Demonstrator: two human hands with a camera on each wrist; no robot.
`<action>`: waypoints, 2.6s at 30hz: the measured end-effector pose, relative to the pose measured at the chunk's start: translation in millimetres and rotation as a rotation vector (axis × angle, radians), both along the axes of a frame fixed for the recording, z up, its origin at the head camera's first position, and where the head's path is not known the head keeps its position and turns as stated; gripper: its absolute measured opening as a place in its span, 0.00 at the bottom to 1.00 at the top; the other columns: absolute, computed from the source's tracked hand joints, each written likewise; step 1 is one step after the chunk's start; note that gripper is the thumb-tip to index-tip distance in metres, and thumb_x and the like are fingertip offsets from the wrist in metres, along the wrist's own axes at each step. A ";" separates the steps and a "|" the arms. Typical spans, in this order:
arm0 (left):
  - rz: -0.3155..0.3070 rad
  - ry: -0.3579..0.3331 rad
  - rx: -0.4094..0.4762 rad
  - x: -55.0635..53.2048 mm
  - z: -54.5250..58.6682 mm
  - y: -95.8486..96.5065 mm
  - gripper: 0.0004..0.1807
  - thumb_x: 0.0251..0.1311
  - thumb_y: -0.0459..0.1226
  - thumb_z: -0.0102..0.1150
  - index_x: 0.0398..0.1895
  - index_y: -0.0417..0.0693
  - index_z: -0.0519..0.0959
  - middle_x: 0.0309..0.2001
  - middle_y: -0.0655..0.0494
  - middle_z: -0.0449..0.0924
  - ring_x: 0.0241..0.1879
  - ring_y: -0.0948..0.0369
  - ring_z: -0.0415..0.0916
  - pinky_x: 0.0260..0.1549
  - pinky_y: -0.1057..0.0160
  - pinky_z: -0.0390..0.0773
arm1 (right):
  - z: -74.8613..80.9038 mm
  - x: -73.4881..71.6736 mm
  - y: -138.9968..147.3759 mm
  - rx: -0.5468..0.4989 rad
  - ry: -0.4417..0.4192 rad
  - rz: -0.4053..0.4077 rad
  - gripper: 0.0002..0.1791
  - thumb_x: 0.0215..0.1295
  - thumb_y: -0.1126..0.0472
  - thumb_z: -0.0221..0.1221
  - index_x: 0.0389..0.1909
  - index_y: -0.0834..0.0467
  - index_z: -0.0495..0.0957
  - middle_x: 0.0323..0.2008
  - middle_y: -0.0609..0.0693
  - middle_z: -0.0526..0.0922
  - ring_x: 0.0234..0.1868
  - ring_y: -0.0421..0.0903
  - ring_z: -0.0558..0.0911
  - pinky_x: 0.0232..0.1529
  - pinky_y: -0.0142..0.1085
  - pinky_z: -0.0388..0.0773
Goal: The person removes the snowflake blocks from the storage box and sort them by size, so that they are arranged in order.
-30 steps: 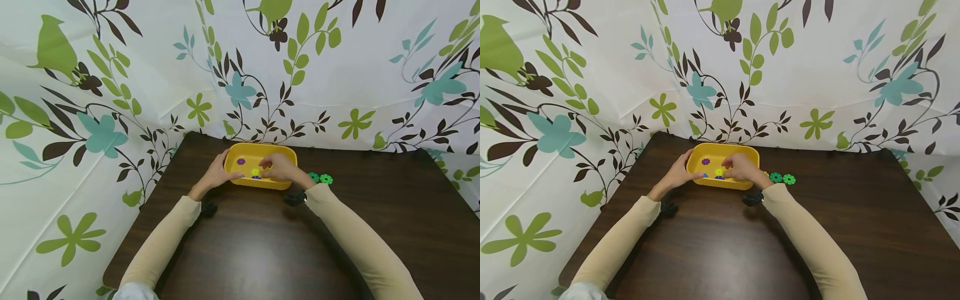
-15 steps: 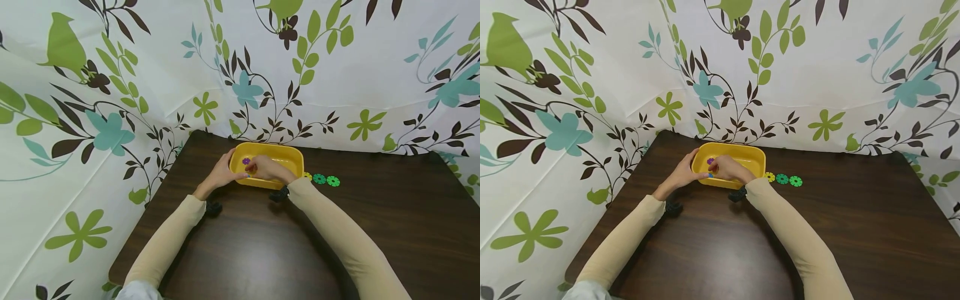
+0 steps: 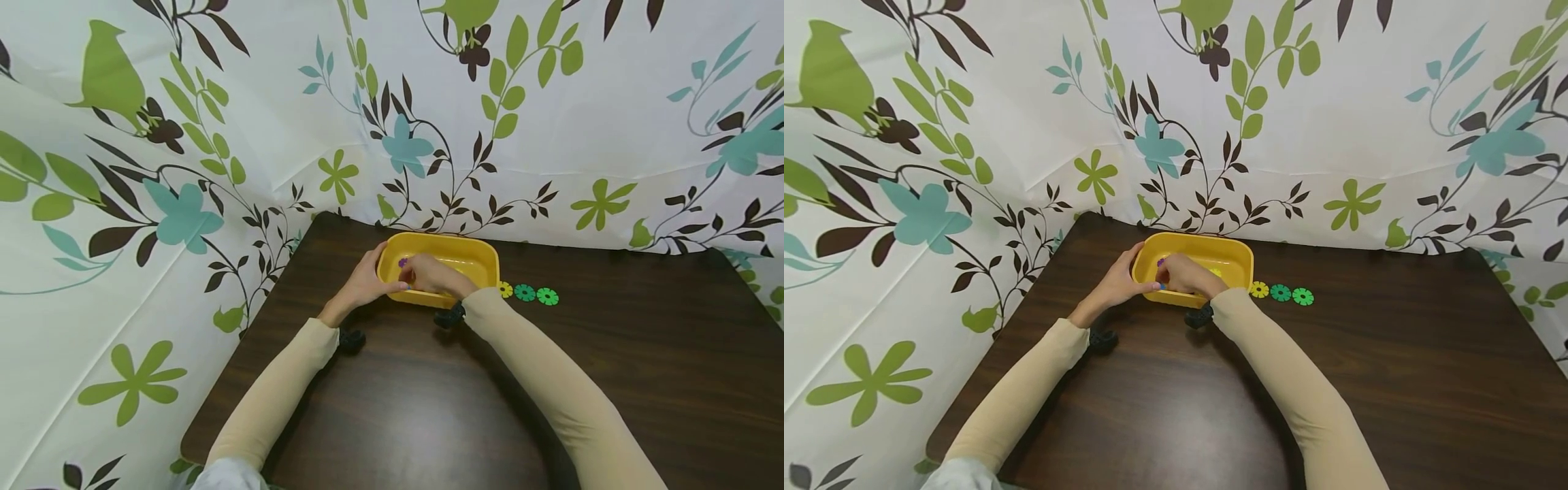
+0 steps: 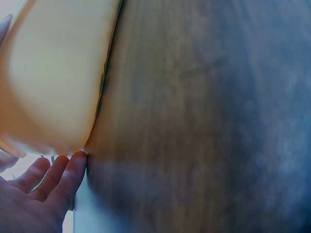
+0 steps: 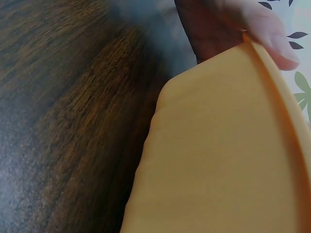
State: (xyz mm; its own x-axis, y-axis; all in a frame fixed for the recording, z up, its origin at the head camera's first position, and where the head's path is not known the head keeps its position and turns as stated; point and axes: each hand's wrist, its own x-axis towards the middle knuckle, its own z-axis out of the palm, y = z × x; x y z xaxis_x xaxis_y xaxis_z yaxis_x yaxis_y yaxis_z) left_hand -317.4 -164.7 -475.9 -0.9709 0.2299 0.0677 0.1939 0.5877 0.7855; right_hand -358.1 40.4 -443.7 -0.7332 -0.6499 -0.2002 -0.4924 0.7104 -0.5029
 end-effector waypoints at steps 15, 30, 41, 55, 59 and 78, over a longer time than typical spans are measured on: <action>-0.010 0.009 -0.003 0.0 -0.5 1.0 0.65 0.57 0.54 0.80 0.90 0.51 0.50 0.79 0.36 0.63 0.70 0.40 0.73 0.76 0.39 0.74 | 1.6 -0.7 10.6 -0.110 -0.033 0.125 0.17 0.72 0.71 0.65 0.58 0.58 0.89 0.45 0.54 0.89 0.43 0.46 0.81 0.50 0.34 0.82; -0.004 0.007 -0.001 2.1 -0.6 -0.4 0.66 0.57 0.56 0.79 0.90 0.49 0.49 0.80 0.37 0.62 0.71 0.41 0.73 0.74 0.41 0.76 | 2.8 -1.9 13.2 -0.122 -0.126 0.077 0.15 0.71 0.70 0.66 0.55 0.60 0.91 0.34 0.50 0.86 0.35 0.43 0.77 0.37 0.30 0.74; -0.008 0.006 0.016 3.3 1.6 1.0 0.64 0.56 0.54 0.81 0.90 0.55 0.51 0.77 0.38 0.64 0.68 0.43 0.72 0.71 0.41 0.78 | 4.3 -2.9 16.1 -0.090 -0.087 0.116 0.14 0.72 0.67 0.67 0.55 0.61 0.91 0.35 0.51 0.89 0.35 0.41 0.78 0.39 0.29 0.76; 0.008 0.002 0.009 2.5 -1.1 -1.5 0.65 0.56 0.54 0.81 0.90 0.53 0.51 0.79 0.37 0.63 0.71 0.42 0.71 0.74 0.40 0.76 | 3.3 -1.3 19.4 -0.130 -0.017 0.074 0.07 0.74 0.60 0.69 0.44 0.58 0.92 0.40 0.52 0.94 0.36 0.42 0.84 0.45 0.34 0.86; 0.004 0.000 -0.004 2.6 0.3 -0.4 0.65 0.56 0.55 0.81 0.90 0.53 0.50 0.80 0.36 0.63 0.71 0.41 0.71 0.74 0.40 0.76 | 1.6 -1.8 19.5 -0.125 0.001 0.112 0.11 0.75 0.62 0.67 0.53 0.60 0.91 0.41 0.54 0.94 0.35 0.42 0.84 0.41 0.31 0.83; -0.002 -0.003 0.007 3.5 0.9 -0.1 0.64 0.57 0.55 0.80 0.90 0.53 0.50 0.79 0.37 0.63 0.69 0.42 0.73 0.70 0.42 0.80 | 6.6 0.9 23.1 -0.082 -0.054 0.192 0.19 0.70 0.75 0.61 0.58 0.63 0.89 0.38 0.53 0.90 0.35 0.41 0.79 0.41 0.29 0.78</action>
